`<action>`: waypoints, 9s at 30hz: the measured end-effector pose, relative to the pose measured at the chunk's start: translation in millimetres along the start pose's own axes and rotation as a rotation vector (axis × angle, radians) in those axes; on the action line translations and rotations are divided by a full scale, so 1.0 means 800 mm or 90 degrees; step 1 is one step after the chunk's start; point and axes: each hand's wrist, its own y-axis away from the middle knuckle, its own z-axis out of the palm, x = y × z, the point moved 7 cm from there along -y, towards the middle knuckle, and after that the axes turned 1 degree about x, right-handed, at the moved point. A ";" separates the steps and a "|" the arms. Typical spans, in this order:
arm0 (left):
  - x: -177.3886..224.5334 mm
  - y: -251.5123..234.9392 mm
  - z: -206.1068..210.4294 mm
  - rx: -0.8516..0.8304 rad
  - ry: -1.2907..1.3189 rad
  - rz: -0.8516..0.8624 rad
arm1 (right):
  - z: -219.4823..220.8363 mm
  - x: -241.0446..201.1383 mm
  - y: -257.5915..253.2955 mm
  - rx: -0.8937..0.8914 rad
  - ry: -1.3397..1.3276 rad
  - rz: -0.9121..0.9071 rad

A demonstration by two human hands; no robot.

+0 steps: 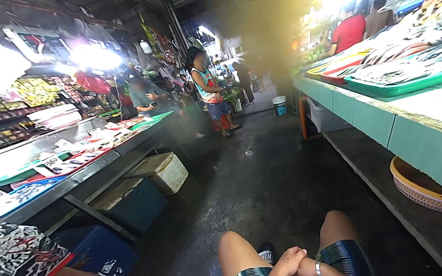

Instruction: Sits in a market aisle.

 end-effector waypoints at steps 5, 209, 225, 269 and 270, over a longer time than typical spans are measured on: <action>-0.017 0.004 -0.004 0.003 -0.003 -0.004 | 0.006 -0.010 -0.004 0.015 -0.008 -0.019; 0.000 -0.002 0.001 0.004 -0.029 -0.002 | -0.019 -0.033 0.033 0.039 -0.074 -0.009; 0.001 -0.009 0.003 0.008 -0.034 0.007 | -0.018 -0.010 0.021 0.075 -0.065 -0.017; 0.000 0.004 -0.003 0.006 -0.022 0.004 | -0.015 -0.021 0.024 0.035 -0.070 0.038; 0.003 0.002 -0.002 0.004 -0.023 0.007 | -0.016 -0.018 0.024 0.038 -0.064 0.037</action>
